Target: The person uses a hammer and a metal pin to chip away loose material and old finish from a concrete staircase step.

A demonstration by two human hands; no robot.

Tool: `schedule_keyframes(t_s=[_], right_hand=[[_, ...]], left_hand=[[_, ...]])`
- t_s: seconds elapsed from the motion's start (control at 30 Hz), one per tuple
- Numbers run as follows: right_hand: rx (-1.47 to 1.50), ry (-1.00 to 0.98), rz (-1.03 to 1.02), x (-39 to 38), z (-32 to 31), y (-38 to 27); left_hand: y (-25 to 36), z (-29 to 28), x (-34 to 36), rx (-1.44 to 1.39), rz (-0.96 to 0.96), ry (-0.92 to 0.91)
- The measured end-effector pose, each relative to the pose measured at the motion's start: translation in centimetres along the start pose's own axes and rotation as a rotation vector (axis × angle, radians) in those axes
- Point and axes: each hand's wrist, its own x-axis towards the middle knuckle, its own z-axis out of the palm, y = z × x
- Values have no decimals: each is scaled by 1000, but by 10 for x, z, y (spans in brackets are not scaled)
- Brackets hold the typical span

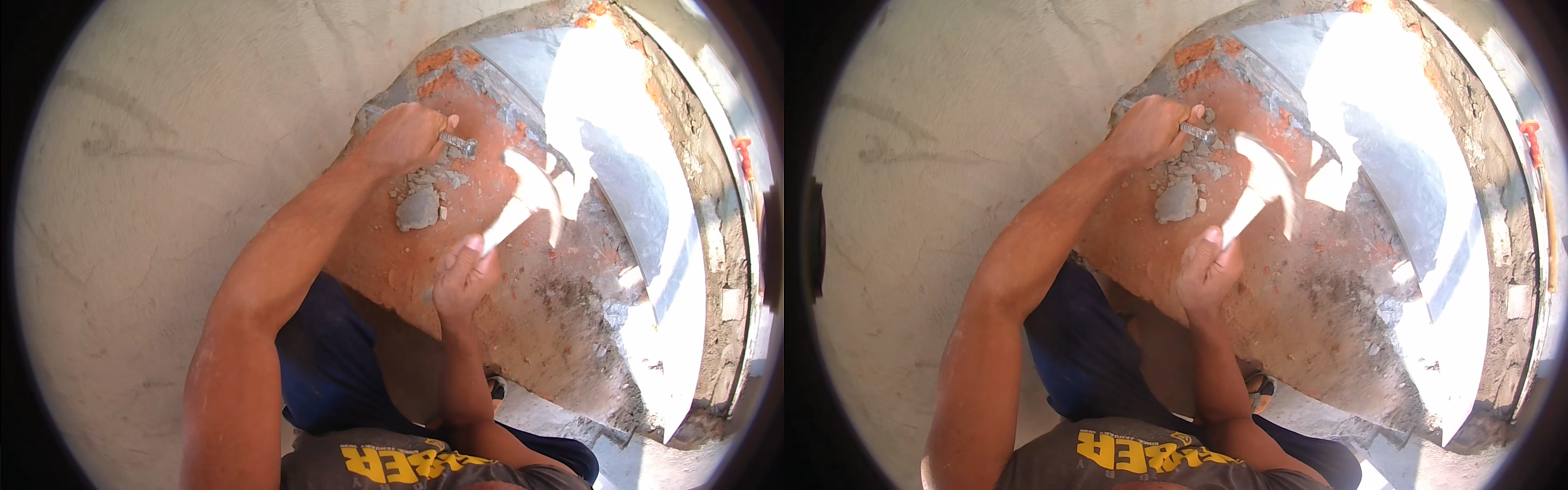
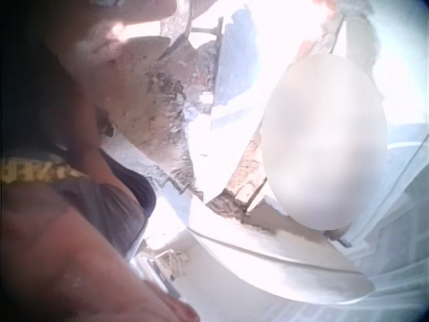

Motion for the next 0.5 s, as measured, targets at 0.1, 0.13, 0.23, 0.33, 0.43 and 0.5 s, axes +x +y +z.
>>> schedule_keyframes(t_s=[0.1,0.13,0.23,0.33,0.43,0.5], right_hand=[[-35,-49,67,4,-4,-9],[67,-12,116,5,-2,-23],[274,146,-251,18,-9,-35],[358,63,-51,14,-5,-32],[0,-83,300,13,-1,-14],[123,-20,169,15,-9,-25]], left_hand=[[0,-9,1,17,10,-1],[-1,-7,0,21,21,25],[-6,-3,-2,1,10,55],[-3,-3,3,-22,5,51],[-2,-11,4,-6,-32,39],[-5,-11,2,-14,-51,50]])
